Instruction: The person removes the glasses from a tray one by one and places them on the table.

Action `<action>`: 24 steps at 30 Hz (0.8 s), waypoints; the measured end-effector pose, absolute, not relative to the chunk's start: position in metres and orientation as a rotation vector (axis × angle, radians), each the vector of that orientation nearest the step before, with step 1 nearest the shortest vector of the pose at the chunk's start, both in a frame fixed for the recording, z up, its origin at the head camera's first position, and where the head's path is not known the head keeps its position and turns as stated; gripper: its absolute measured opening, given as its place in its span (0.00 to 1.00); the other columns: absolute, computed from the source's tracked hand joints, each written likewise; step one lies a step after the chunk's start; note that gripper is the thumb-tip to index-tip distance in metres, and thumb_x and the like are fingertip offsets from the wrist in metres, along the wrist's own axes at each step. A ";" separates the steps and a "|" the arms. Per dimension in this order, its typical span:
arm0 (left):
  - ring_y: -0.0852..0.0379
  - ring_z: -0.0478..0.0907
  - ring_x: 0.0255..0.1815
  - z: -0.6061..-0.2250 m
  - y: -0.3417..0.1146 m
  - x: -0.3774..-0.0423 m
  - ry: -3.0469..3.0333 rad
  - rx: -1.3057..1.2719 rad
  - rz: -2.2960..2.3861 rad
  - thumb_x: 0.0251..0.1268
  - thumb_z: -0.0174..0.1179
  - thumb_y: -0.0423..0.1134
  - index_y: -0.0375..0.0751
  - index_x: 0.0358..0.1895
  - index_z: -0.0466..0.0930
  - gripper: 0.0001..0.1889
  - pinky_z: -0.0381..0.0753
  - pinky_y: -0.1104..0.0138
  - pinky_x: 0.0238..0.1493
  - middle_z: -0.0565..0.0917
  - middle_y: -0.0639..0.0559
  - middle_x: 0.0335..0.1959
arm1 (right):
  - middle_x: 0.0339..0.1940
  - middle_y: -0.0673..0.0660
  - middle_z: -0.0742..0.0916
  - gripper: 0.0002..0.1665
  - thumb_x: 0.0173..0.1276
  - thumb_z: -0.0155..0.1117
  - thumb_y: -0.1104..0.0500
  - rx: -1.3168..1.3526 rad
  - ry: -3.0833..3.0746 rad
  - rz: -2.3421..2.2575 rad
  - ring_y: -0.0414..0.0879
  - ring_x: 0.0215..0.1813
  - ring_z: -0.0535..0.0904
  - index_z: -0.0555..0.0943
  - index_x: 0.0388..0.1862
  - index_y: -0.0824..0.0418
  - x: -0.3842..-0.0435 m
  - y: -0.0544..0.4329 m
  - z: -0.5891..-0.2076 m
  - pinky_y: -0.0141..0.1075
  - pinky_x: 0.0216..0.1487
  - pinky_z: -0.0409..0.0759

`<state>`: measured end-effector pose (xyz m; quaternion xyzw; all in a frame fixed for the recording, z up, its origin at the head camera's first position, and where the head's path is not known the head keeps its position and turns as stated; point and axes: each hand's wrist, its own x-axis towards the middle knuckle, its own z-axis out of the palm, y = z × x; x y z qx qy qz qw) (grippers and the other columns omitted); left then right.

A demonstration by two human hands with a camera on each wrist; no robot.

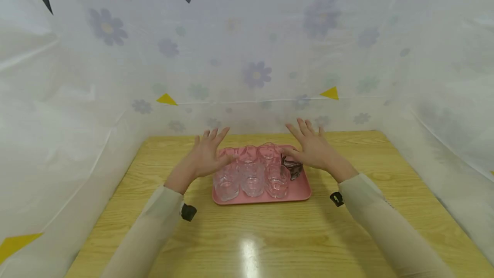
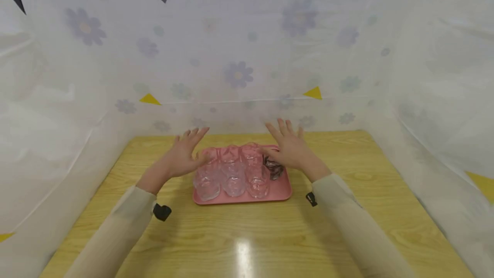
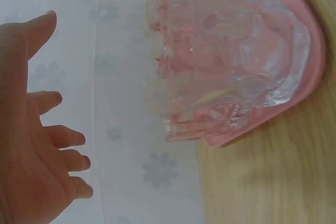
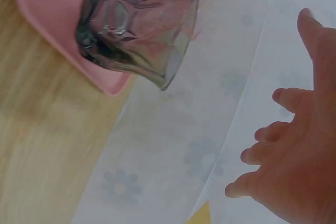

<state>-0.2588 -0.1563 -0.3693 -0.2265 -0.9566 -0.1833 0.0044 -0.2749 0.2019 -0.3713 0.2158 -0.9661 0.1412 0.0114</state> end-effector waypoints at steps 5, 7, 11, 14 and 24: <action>0.30 0.58 0.83 -0.391 -0.170 -0.246 -2.923 -0.709 -0.784 0.74 0.56 0.66 0.51 0.88 0.47 0.48 0.58 0.34 0.81 0.59 0.35 0.84 | 0.89 0.70 0.46 0.55 0.77 0.59 0.31 0.685 -2.999 0.522 0.72 0.87 0.38 0.47 0.90 0.51 -0.260 0.218 -0.384 0.77 0.80 0.34; 0.33 0.75 0.73 -0.400 -0.174 -0.242 -2.885 -0.693 -0.824 0.74 0.56 0.66 0.50 0.87 0.49 0.47 0.72 0.38 0.75 0.73 0.33 0.76 | 0.89 0.70 0.47 0.55 0.77 0.59 0.31 0.685 -2.995 0.547 0.72 0.88 0.38 0.48 0.90 0.51 -0.254 0.224 -0.390 0.76 0.80 0.34; 0.38 0.89 0.49 -0.414 -0.179 -0.235 -2.799 -0.626 -0.892 0.74 0.59 0.65 0.46 0.84 0.58 0.44 0.85 0.44 0.60 0.87 0.31 0.54 | 0.89 0.69 0.48 0.55 0.76 0.59 0.30 0.675 -2.997 0.588 0.71 0.88 0.39 0.48 0.90 0.51 -0.243 0.237 -0.402 0.75 0.82 0.34; 0.38 0.89 0.53 -0.425 -0.181 -0.231 -2.734 -0.564 -0.979 0.74 0.63 0.59 0.42 0.80 0.67 0.39 0.87 0.42 0.59 0.87 0.30 0.56 | 0.88 0.71 0.49 0.55 0.76 0.60 0.32 0.674 -2.992 0.623 0.72 0.87 0.40 0.50 0.89 0.54 -0.234 0.245 -0.412 0.75 0.81 0.36; 0.39 0.86 0.59 -0.454 -0.188 -0.221 -2.635 -0.473 -1.249 0.72 0.68 0.49 0.36 0.71 0.76 0.31 0.86 0.47 0.62 0.88 0.34 0.57 | 0.86 0.75 0.55 0.54 0.74 0.67 0.40 0.657 -2.989 0.674 0.76 0.85 0.46 0.55 0.87 0.63 -0.213 0.257 -0.443 0.78 0.79 0.41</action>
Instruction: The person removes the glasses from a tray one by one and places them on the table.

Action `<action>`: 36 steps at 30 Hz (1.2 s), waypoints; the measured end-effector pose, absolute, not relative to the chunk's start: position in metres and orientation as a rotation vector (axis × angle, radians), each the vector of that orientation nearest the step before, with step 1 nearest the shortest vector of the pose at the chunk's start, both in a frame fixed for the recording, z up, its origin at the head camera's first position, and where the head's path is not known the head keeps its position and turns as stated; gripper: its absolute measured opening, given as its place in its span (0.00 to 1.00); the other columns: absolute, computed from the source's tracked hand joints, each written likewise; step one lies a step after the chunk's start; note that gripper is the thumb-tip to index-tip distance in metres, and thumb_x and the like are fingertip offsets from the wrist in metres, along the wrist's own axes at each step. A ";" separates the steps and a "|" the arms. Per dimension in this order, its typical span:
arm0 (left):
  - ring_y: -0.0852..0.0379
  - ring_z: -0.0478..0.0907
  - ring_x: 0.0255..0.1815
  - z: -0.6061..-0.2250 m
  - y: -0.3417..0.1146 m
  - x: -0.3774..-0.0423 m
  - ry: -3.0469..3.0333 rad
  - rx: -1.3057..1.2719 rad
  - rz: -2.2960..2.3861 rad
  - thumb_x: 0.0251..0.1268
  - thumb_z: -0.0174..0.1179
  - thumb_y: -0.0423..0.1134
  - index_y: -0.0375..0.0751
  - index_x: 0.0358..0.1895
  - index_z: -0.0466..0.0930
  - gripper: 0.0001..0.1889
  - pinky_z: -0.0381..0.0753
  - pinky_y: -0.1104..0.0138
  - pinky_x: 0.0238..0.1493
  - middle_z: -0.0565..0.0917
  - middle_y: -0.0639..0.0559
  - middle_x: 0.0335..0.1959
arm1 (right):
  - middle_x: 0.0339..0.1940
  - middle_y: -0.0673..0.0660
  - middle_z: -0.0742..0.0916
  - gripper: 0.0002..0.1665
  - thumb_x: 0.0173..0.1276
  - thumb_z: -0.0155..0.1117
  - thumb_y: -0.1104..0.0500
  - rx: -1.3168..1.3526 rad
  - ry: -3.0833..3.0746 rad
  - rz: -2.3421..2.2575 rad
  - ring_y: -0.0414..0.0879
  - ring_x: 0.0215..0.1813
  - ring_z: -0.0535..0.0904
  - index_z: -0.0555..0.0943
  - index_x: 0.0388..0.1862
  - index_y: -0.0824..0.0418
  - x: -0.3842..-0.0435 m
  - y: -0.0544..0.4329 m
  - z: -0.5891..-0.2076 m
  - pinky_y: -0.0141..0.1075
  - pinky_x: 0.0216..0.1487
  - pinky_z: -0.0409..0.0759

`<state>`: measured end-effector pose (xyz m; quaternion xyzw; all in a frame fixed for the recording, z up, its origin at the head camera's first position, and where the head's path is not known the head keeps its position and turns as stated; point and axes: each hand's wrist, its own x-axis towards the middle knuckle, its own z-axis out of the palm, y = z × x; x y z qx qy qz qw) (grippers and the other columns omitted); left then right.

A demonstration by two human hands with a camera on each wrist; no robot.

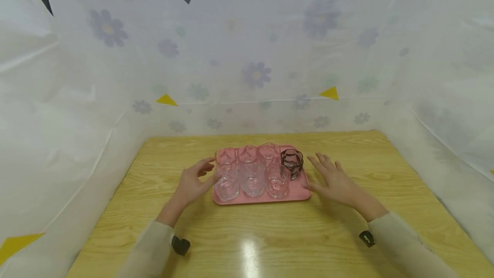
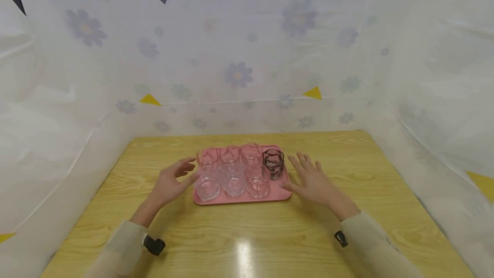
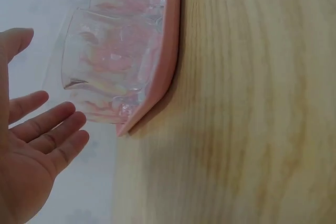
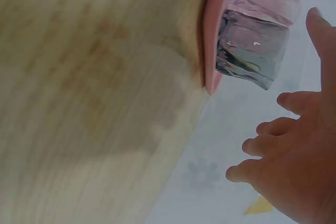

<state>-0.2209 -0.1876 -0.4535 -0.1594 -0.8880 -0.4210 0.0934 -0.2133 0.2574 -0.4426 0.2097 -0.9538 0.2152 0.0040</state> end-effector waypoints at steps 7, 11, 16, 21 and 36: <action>0.36 0.83 0.63 -0.465 -0.188 -0.217 -2.643 -0.483 -1.524 0.71 0.69 0.42 0.35 0.75 0.72 0.33 0.83 0.46 0.67 0.86 0.34 0.61 | 0.85 0.76 0.57 0.55 0.75 0.64 0.36 0.662 -3.032 0.605 0.78 0.84 0.48 0.56 0.85 0.68 -0.213 0.256 -0.459 0.77 0.79 0.44; 0.36 0.83 0.64 -0.470 -0.187 -0.215 -2.669 -0.494 -1.584 0.69 0.71 0.44 0.35 0.76 0.70 0.36 0.82 0.46 0.68 0.83 0.33 0.65 | 0.84 0.76 0.58 0.56 0.75 0.63 0.34 0.664 -3.055 0.573 0.78 0.84 0.50 0.58 0.84 0.69 -0.215 0.254 -0.467 0.78 0.78 0.46; 0.36 0.81 0.67 -0.473 -0.185 -0.215 -2.711 -0.532 -1.571 0.67 0.72 0.47 0.36 0.78 0.67 0.40 0.83 0.48 0.67 0.78 0.34 0.72 | 0.84 0.77 0.59 0.57 0.75 0.63 0.33 0.694 -3.077 0.577 0.77 0.84 0.51 0.58 0.84 0.69 -0.216 0.255 -0.475 0.78 0.78 0.48; 0.37 0.82 0.66 -0.475 -0.183 -0.216 -2.739 -0.512 -1.574 0.64 0.74 0.47 0.35 0.79 0.66 0.44 0.83 0.48 0.67 0.77 0.35 0.73 | 0.84 0.77 0.59 0.59 0.74 0.61 0.29 0.707 -3.109 0.569 0.77 0.84 0.52 0.57 0.84 0.68 -0.216 0.254 -0.481 0.77 0.78 0.48; 0.39 0.77 0.72 -0.482 -0.180 -0.218 -2.750 -0.467 -1.609 0.57 0.79 0.43 0.37 0.79 0.66 0.47 0.78 0.47 0.73 0.77 0.38 0.73 | 0.83 0.76 0.62 0.59 0.74 0.60 0.29 0.693 -3.166 0.614 0.76 0.84 0.52 0.55 0.86 0.67 -0.217 0.251 -0.482 0.78 0.78 0.50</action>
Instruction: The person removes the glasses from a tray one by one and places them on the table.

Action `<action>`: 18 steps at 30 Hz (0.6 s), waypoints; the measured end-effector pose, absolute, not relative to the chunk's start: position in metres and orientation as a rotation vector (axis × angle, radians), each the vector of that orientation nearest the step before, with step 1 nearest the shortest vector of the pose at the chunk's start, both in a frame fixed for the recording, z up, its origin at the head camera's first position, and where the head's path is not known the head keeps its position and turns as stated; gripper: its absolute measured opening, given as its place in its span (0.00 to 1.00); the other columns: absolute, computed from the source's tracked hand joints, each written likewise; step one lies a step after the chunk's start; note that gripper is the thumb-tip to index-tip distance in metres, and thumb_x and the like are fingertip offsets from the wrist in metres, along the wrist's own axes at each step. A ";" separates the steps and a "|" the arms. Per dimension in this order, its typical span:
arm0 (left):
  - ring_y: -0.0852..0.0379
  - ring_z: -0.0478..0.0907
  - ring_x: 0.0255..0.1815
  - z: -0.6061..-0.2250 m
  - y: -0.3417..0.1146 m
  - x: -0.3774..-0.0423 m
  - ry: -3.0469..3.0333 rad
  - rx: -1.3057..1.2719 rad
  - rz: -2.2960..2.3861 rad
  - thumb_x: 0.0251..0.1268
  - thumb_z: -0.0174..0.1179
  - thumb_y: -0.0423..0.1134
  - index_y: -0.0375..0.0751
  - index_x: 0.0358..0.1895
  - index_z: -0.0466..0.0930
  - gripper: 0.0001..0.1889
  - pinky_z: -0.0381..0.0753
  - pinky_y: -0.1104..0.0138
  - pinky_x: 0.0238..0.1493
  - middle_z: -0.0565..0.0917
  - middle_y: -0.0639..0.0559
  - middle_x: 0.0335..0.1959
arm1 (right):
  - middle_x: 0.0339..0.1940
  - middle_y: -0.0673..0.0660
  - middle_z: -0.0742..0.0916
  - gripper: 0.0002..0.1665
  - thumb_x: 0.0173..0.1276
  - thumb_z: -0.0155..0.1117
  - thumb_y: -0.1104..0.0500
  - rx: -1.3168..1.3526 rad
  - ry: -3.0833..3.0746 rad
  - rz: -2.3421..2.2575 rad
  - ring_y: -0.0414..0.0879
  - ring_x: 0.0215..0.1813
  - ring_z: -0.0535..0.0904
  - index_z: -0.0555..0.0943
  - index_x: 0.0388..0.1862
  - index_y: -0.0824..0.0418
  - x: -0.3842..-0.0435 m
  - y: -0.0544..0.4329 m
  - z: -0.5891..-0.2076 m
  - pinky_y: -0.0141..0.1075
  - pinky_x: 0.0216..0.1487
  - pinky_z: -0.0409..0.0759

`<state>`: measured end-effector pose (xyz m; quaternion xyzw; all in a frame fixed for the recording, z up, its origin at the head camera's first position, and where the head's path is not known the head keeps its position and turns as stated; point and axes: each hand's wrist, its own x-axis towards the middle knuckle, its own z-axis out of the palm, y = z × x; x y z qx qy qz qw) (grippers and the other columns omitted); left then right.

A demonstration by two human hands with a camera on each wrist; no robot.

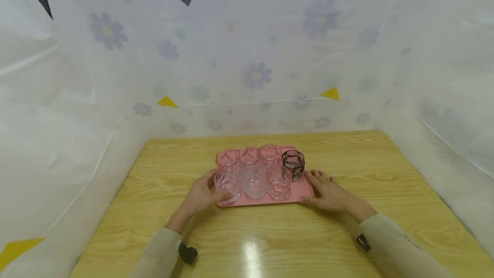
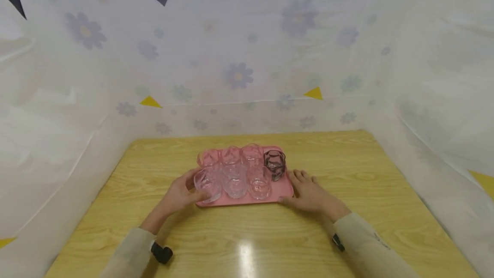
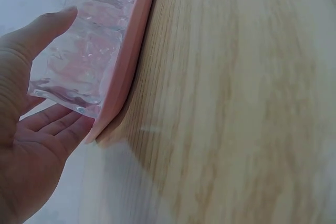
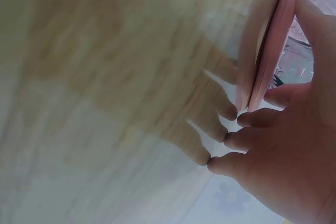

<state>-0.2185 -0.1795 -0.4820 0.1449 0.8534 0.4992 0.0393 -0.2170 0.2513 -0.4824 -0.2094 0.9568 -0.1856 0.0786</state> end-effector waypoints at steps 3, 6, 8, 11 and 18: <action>0.40 0.78 0.71 -0.482 -0.178 -0.218 2.626 0.433 1.538 0.57 0.80 0.44 0.37 0.78 0.67 0.47 0.79 0.48 0.72 0.78 0.39 0.72 | 0.83 0.76 0.62 0.59 0.74 0.61 0.29 -0.626 2.865 -0.560 0.76 0.84 0.52 0.56 0.86 0.67 -0.217 0.251 -0.483 0.77 0.78 0.49; 0.40 0.79 0.70 -0.482 -0.177 -0.217 2.649 0.414 1.541 0.56 0.81 0.45 0.36 0.77 0.69 0.46 0.80 0.48 0.71 0.79 0.38 0.71 | 0.83 0.76 0.62 0.59 0.74 0.61 0.29 -0.639 2.863 -0.566 0.77 0.83 0.52 0.56 0.85 0.68 -0.217 0.250 -0.483 0.78 0.78 0.50; 0.39 0.79 0.69 -0.482 -0.176 -0.217 2.665 0.396 1.539 0.55 0.81 0.45 0.35 0.77 0.69 0.46 0.81 0.49 0.70 0.80 0.37 0.71 | 0.83 0.76 0.62 0.60 0.74 0.61 0.29 -0.636 2.861 -0.571 0.77 0.84 0.52 0.56 0.85 0.68 -0.218 0.250 -0.484 0.78 0.78 0.50; 0.39 0.80 0.69 -0.482 -0.175 -0.216 2.683 0.381 1.534 0.55 0.81 0.45 0.36 0.76 0.70 0.46 0.81 0.49 0.69 0.80 0.37 0.70 | 0.83 0.75 0.62 0.60 0.74 0.60 0.28 -0.631 2.863 -0.565 0.76 0.84 0.52 0.56 0.85 0.68 -0.218 0.250 -0.485 0.78 0.78 0.50; 0.37 0.80 0.68 -0.478 -0.182 -0.213 2.657 0.433 1.605 0.57 0.81 0.42 0.38 0.74 0.72 0.42 0.82 0.46 0.68 0.81 0.38 0.68 | 0.83 0.75 0.63 0.60 0.73 0.60 0.28 -0.622 2.864 -0.554 0.76 0.84 0.52 0.55 0.86 0.66 -0.217 0.252 -0.484 0.78 0.78 0.50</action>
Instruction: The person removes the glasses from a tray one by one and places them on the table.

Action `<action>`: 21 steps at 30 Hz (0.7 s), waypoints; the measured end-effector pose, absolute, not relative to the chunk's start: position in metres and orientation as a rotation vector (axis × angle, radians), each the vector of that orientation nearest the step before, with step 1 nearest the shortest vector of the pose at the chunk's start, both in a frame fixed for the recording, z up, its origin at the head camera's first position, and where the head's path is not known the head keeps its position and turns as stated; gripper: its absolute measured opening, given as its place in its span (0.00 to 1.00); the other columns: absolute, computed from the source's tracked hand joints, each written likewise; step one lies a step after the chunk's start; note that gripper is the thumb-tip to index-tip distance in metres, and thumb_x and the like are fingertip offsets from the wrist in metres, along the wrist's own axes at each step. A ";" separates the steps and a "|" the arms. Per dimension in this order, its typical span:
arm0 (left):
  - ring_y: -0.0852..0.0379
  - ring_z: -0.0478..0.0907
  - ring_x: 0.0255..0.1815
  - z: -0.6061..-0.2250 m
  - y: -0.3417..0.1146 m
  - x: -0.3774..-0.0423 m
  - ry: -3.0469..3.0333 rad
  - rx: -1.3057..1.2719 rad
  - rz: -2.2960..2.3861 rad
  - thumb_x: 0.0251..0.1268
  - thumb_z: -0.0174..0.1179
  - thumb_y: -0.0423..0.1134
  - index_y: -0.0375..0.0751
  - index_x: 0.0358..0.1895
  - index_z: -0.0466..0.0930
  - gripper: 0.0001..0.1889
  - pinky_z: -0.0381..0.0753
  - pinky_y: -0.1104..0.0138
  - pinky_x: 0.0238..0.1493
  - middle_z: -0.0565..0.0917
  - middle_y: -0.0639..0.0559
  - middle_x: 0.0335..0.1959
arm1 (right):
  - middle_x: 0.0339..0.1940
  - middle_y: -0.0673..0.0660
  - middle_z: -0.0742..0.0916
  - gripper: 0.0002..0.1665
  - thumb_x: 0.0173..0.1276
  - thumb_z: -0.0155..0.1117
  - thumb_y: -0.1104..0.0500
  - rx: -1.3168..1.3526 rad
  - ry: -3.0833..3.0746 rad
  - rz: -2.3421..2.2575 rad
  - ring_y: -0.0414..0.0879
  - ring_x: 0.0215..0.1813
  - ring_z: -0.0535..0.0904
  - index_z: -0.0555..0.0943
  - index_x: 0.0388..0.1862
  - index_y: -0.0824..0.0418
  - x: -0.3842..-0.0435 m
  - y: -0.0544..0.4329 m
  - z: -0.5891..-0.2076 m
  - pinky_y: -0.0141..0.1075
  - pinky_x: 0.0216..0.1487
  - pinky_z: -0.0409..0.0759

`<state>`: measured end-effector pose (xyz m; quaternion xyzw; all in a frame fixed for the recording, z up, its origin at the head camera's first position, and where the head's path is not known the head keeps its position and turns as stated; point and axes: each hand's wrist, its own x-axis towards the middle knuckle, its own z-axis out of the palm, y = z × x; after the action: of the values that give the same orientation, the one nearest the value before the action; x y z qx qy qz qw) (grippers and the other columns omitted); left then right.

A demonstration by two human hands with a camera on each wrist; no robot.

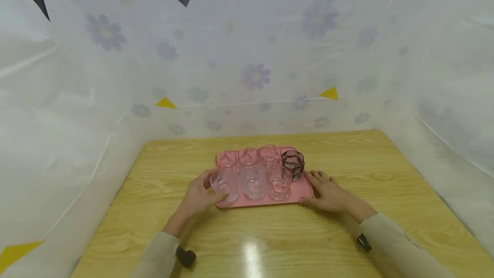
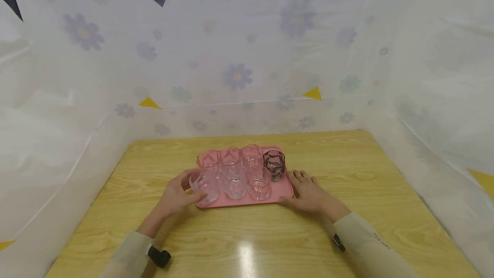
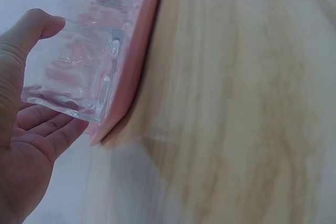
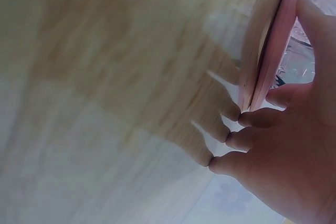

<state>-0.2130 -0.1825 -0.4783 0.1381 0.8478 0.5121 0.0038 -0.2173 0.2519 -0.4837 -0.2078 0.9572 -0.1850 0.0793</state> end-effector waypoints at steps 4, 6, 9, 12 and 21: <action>0.36 0.80 0.69 -0.476 -0.191 -0.211 2.681 0.447 1.622 0.59 0.80 0.43 0.39 0.74 0.72 0.41 0.81 0.45 0.69 0.81 0.37 0.68 | 0.83 0.75 0.63 0.60 0.73 0.60 0.28 -0.624 2.864 -0.555 0.76 0.84 0.52 0.56 0.86 0.67 -0.218 0.252 -0.483 0.78 0.78 0.50; 0.36 0.79 0.69 -0.475 -0.196 -0.210 2.700 0.444 1.619 0.59 0.80 0.44 0.39 0.74 0.72 0.40 0.80 0.44 0.69 0.80 0.37 0.69 | 0.83 0.75 0.63 0.60 0.73 0.60 0.28 -0.625 2.861 -0.549 0.76 0.84 0.52 0.56 0.85 0.67 -0.217 0.252 -0.483 0.78 0.78 0.50; 0.35 0.79 0.69 -0.474 -0.206 -0.209 2.736 0.436 1.623 0.60 0.79 0.44 0.38 0.73 0.72 0.40 0.80 0.43 0.69 0.80 0.36 0.69 | 0.83 0.75 0.63 0.60 0.73 0.61 0.28 -0.626 2.858 -0.549 0.77 0.84 0.51 0.56 0.85 0.68 -0.217 0.252 -0.483 0.78 0.78 0.50; 0.34 0.80 0.68 -0.474 -0.215 -0.211 2.785 0.439 1.623 0.60 0.79 0.42 0.36 0.73 0.72 0.39 0.81 0.42 0.67 0.80 0.34 0.69 | 0.83 0.75 0.63 0.60 0.73 0.61 0.28 -0.627 2.860 -0.559 0.77 0.84 0.51 0.56 0.85 0.68 -0.216 0.252 -0.484 0.78 0.77 0.49; 0.33 0.83 0.64 -0.470 -0.239 -0.219 2.888 0.267 1.634 0.58 0.79 0.38 0.32 0.72 0.72 0.39 0.84 0.44 0.63 0.80 0.33 0.69 | 0.83 0.75 0.62 0.59 0.74 0.61 0.29 -0.627 2.861 -0.571 0.77 0.84 0.51 0.56 0.85 0.69 -0.217 0.251 -0.484 0.79 0.77 0.49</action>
<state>-0.2186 -0.2389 -0.4698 0.0799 0.8637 0.4887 -0.0938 -0.2165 0.2512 -0.4838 -0.2094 0.9558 -0.1908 0.0785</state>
